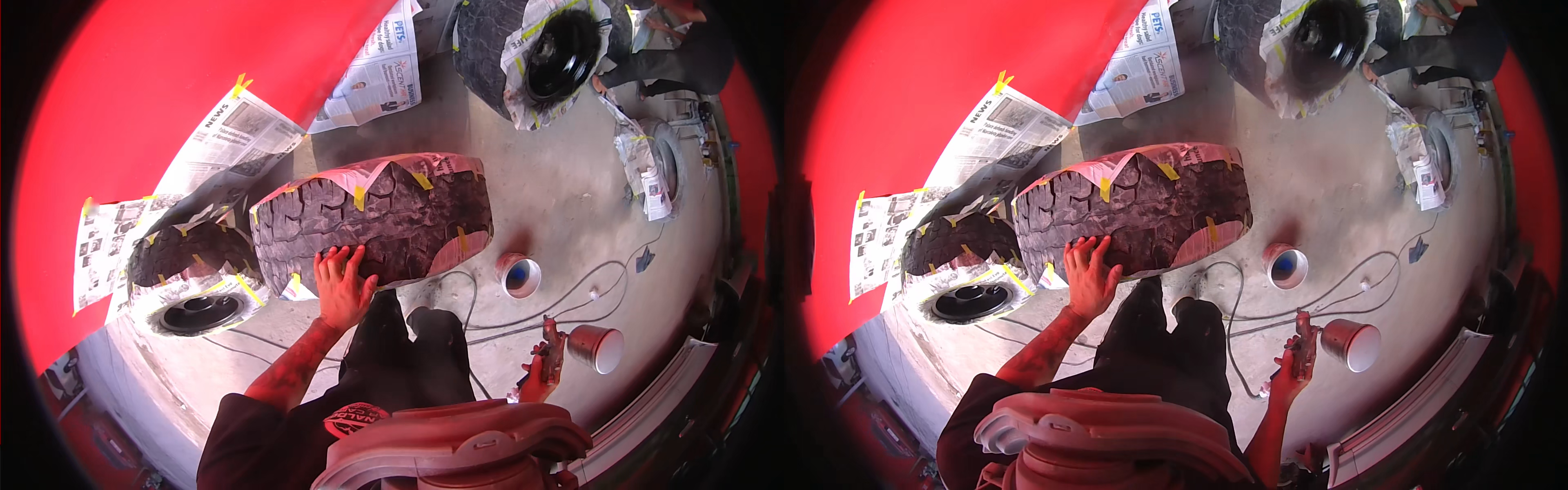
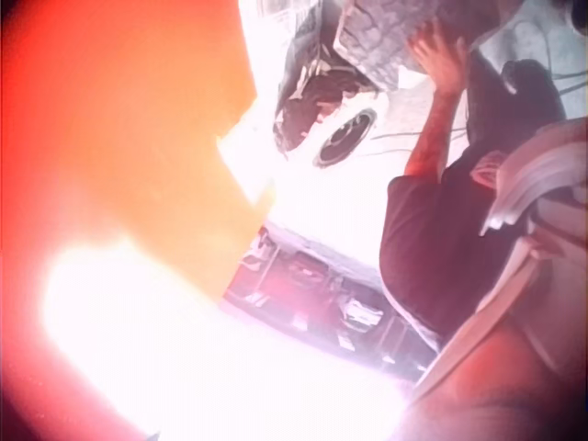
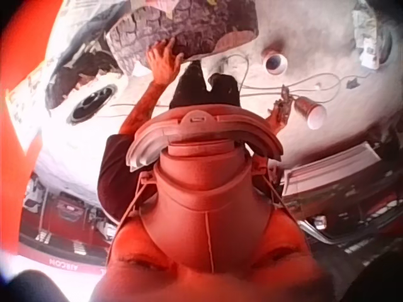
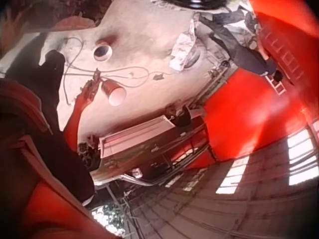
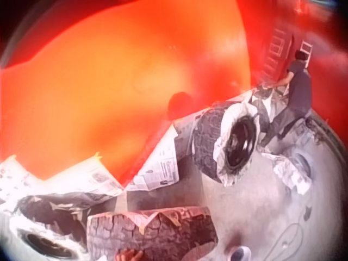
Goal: Spray paint automotive wheels black using a pneumatic paint gun after masking tires with newspaper.
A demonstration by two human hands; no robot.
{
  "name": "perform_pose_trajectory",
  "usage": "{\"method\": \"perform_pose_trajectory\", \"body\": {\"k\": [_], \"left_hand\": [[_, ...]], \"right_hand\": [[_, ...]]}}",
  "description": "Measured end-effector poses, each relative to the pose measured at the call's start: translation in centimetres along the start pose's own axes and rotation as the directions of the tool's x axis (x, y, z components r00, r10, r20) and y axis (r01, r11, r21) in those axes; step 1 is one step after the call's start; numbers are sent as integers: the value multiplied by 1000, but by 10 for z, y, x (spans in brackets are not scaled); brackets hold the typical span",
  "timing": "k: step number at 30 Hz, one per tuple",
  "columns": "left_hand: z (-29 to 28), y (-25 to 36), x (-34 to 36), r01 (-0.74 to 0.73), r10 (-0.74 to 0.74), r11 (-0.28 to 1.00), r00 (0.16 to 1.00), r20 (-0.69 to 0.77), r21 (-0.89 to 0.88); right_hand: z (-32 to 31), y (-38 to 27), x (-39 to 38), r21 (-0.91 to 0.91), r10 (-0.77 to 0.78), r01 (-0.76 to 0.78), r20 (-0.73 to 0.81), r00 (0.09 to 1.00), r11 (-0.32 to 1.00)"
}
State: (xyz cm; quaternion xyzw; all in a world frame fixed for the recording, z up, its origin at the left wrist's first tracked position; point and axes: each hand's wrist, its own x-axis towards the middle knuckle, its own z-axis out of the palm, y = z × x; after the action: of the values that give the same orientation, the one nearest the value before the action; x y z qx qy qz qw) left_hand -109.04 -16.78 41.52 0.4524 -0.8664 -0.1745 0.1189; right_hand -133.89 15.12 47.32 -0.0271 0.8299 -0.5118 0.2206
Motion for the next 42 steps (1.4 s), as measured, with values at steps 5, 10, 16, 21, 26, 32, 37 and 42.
{"method": "perform_pose_trajectory", "body": {"k": [5,10,16,21,26,32,37,42], "left_hand": [[-17,7,-1,19,-21,1000,990,138,18],[-25,24,4,76,-82,996,975,208,39],[-69,41,97,6,-10,999,994,108,45],[-49,10,256,-180,159,970,978,133,165],[65,-29,424,-437,346,832,890,297,342],[196,-54,569,-375,5,705,852,524,602],[219,-73,596,-177,-297,657,833,467,733],[174,-74,575,-239,-368,532,799,477,812]], "right_hand": [[20,-5,20,-4,40,-40,61,997,999],[37,1,67,11,49,-50,70,996,999],[58,1,158,59,43,-58,228,973,997],[66,4,200,27,116,-126,241,964,992],[68,20,198,-18,156,-155,183,971,988],[60,64,167,-99,331,-318,159,930,943],[73,73,180,-126,393,-375,181,901,918],[59,90,203,-108,381,-367,176,908,924]]}}
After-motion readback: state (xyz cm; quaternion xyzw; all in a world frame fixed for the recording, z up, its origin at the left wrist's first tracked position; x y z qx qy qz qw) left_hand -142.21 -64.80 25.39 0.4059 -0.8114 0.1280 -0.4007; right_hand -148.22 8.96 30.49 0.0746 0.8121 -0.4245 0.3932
